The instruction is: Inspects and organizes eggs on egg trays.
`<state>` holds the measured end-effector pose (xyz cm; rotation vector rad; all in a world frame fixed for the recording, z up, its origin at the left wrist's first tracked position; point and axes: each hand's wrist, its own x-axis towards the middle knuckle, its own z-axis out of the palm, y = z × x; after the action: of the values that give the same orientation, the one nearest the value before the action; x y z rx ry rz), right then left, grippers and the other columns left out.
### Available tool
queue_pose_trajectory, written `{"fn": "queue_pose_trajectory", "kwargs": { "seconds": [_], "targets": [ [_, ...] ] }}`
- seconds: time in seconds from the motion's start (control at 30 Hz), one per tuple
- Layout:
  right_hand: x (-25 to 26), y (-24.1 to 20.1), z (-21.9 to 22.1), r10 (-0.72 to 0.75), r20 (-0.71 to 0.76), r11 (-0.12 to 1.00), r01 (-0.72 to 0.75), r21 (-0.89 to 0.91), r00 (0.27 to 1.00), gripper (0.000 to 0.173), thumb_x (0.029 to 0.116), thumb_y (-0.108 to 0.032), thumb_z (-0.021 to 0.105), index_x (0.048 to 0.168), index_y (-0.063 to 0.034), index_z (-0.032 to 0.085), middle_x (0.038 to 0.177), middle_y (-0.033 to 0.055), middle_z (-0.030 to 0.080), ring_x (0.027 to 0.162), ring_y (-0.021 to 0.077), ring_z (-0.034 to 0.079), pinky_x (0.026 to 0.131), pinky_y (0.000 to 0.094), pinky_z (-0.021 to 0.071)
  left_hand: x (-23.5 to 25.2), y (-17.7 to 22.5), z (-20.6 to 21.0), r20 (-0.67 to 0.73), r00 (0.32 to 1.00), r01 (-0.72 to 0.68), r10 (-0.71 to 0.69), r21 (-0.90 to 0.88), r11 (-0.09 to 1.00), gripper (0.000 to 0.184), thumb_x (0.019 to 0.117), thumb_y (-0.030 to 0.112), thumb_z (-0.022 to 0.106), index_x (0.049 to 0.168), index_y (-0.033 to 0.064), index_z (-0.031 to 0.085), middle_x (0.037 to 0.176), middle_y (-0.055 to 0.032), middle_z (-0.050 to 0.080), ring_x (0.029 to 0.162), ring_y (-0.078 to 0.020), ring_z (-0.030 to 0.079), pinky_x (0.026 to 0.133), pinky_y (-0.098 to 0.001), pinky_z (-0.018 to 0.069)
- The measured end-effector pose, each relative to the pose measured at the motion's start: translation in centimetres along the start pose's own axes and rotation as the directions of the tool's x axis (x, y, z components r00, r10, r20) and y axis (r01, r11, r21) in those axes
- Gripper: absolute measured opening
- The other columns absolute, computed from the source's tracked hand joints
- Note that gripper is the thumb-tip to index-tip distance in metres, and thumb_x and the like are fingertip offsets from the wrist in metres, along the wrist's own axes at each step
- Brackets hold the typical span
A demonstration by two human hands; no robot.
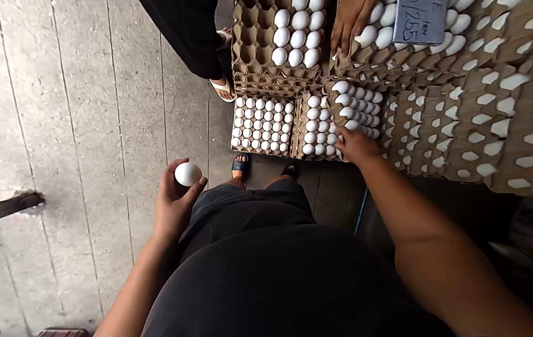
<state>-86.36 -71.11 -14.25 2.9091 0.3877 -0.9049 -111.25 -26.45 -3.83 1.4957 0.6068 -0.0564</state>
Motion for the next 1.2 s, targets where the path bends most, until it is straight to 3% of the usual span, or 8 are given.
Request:
{"fn": "queue_pose_trajectory", "kwargs": {
  "seconds": [0.27,0.5,1.2],
  "targets": [
    [-2.6,4.1,-2.2,-0.036,-0.103,0.999,0.035,-0.009,0.994,0.041,0.1066,-0.03,0.054,0.14,-0.0067,0.057,0.108,0.0319,0.07,0.098,0.0566,0.068,0.078,0.0741,0.0522,-0.7,-0.5,-0.2,-0.001,0.999,-0.038,0.038,-0.053,0.998,0.059,0.0938,0.014,0.072,0.144,0.0096,0.041,0.117,-0.0005,0.064,0.094,-0.0085,0.068,0.084,-0.0257,0.0593],
    [-3.9,5.5,-2.4,-0.047,-0.154,0.999,0.049,0.009,0.987,0.04,0.1068,-0.027,0.054,0.137,-0.0003,0.056,0.111,0.0339,0.069,0.102,0.0566,0.068,0.083,0.0726,0.0523,-1.1,-1.1,-0.4,-0.025,0.999,-0.044,0.041,-0.097,0.994,0.059,0.0939,0.012,0.072,0.143,0.0093,0.038,0.116,0.002,0.064,0.095,-0.0076,0.067,0.086,-0.0256,0.0587],
    [-5.7,6.6,-4.3,0.068,-0.156,0.998,-0.069,0.002,0.985,0.042,0.1079,-0.029,0.051,0.14,-0.0017,0.052,0.111,0.0349,0.067,0.101,0.0575,0.066,0.082,0.0739,0.0494,-2.3,-1.4,-1.4,-0.028,0.996,-0.087,0.085,-0.091,0.992,0.059,0.0953,0.017,0.071,0.143,0.0109,0.037,0.116,0.0049,0.063,0.095,-0.0065,0.067,0.085,-0.0251,0.0581]
  ]
}}
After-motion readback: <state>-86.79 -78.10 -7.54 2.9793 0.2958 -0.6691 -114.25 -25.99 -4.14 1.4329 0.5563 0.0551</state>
